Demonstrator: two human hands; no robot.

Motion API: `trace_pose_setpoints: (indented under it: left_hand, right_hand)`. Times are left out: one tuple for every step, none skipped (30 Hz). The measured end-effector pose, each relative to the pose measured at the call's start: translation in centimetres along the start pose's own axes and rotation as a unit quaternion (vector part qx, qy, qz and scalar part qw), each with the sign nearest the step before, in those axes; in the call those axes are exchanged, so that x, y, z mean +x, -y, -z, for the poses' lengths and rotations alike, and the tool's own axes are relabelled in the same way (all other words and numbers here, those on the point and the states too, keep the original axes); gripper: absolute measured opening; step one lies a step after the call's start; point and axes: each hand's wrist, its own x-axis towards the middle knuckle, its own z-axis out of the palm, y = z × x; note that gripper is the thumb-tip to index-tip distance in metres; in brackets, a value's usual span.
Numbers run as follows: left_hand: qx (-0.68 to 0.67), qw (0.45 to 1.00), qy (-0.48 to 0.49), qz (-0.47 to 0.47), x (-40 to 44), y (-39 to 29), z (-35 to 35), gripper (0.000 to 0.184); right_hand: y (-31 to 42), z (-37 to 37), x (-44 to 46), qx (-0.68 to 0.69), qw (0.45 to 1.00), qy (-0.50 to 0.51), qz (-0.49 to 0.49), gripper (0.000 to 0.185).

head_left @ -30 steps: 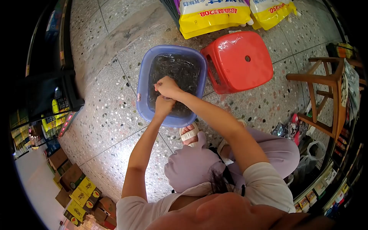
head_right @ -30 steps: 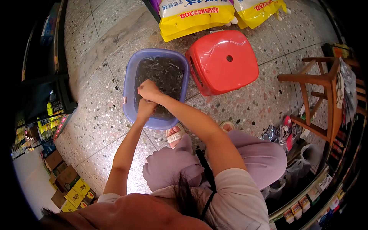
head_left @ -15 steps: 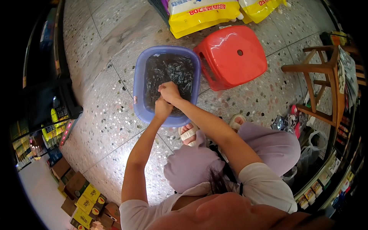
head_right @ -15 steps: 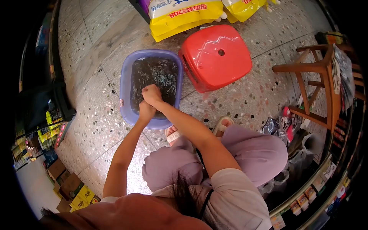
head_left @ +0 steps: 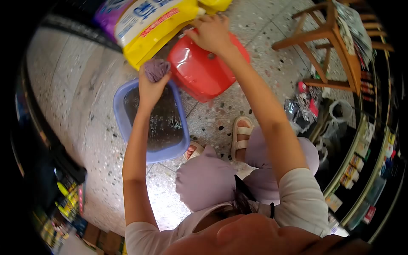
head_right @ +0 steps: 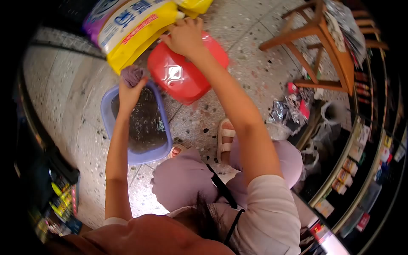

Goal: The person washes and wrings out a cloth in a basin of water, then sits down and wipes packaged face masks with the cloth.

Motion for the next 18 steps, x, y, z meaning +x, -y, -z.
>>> trace_pose_setpoints:
  left_hand:
    - [0.002,1.0,0.018,-0.017,1.4,-0.9,-0.9,0.05]
    - [0.007,0.999,0.038,-0.01,2.6,-2.0,-1.6,0.049]
    - [-0.011,0.999,0.046,-0.006,3.4,-2.8,-2.4,0.049]
    - [-0.028,0.998,0.055,-0.003,3.9,-3.4,-3.3,0.049]
    - [-0.046,0.997,0.064,-0.001,4.5,-3.8,-4.1,0.049]
    - [-0.033,0.996,0.079,0.0,4.9,-3.6,-4.9,0.051]
    - [-0.016,0.996,0.092,-0.015,5.1,-3.4,-5.4,0.051]
    - [0.001,0.994,0.102,-0.033,5.4,-3.3,-5.8,0.052]
    - [0.018,0.992,0.111,-0.05,5.7,-4.1,-6.2,0.053]
    - [0.023,0.99,0.128,-0.053,5.7,-5.5,-6.4,0.053]
    - [0.025,0.988,0.145,-0.055,5.8,-6.7,-6.9,0.052]
    - [0.028,0.985,0.16,-0.059,6.0,-7.9,-7.4,0.052]
    - [0.032,0.982,0.174,-0.062,6.1,-9.0,-7.9,0.051]
    - [0.041,0.98,0.184,-0.061,6.1,-10.1,-8.6,0.049]
    - [0.05,0.978,0.192,-0.059,5.9,-11.4,-9.7,0.047]
    - [0.057,0.978,0.195,-0.055,5.5,-12.7,-10.6,0.045]
    - [0.042,0.974,0.213,-0.056,5.1,-13.4,-11.5,0.043]
    - [0.027,0.971,0.229,-0.057,4.6,-13.7,-12.4,0.041]
  right_hand:
    - [-1.3,0.2,0.2,-0.031,0.999,0.007,0.034,0.029]
    - [-2.3,0.6,0.2,-0.05,0.987,0.147,0.038,0.043]
    - [-2.8,0.7,-0.2,-0.038,0.984,0.173,0.033,0.046]
    - [-3.1,0.9,-1.0,-0.025,0.98,0.195,0.026,0.05]
    - [-3.7,1.2,-1.6,-0.012,0.976,0.217,0.019,0.053]
    - [-3.8,2.7,-2.3,-0.019,0.96,0.28,0.009,0.057]
    - [-3.6,4.4,-2.9,-0.024,0.94,0.34,0.001,0.061]
    - [-4.1,5.4,-3.8,-0.039,0.932,0.36,0.014,0.059]
    - [-4.7,6.0,-4.9,-0.053,0.923,0.379,0.028,0.057]
    - [-5.0,6.9,-6.1,-0.046,0.91,0.411,0.024,0.055]
    - [-5.5,7.6,-7.2,-0.038,0.896,0.443,0.021,0.054]
    - [-6.9,6.2,-9.4,0.026,0.894,0.446,0.022,0.053]
    - [-8.0,5.2,-11.3,0.092,0.889,0.447,0.025,0.052]
    - [-8.0,6.7,-12.2,0.081,0.871,0.484,0.014,0.053]
    - [-7.6,8.3,-13.3,0.07,0.851,0.52,0.005,0.055]
    - [-7.4,9.0,-15.0,0.07,0.851,0.52,0.027,0.049]
    - [-7.2,8.6,-17.2,0.07,0.849,0.522,0.052,0.044]
    - [-7.2,6.7,-20.1,0.085,0.843,0.528,0.052,0.039]
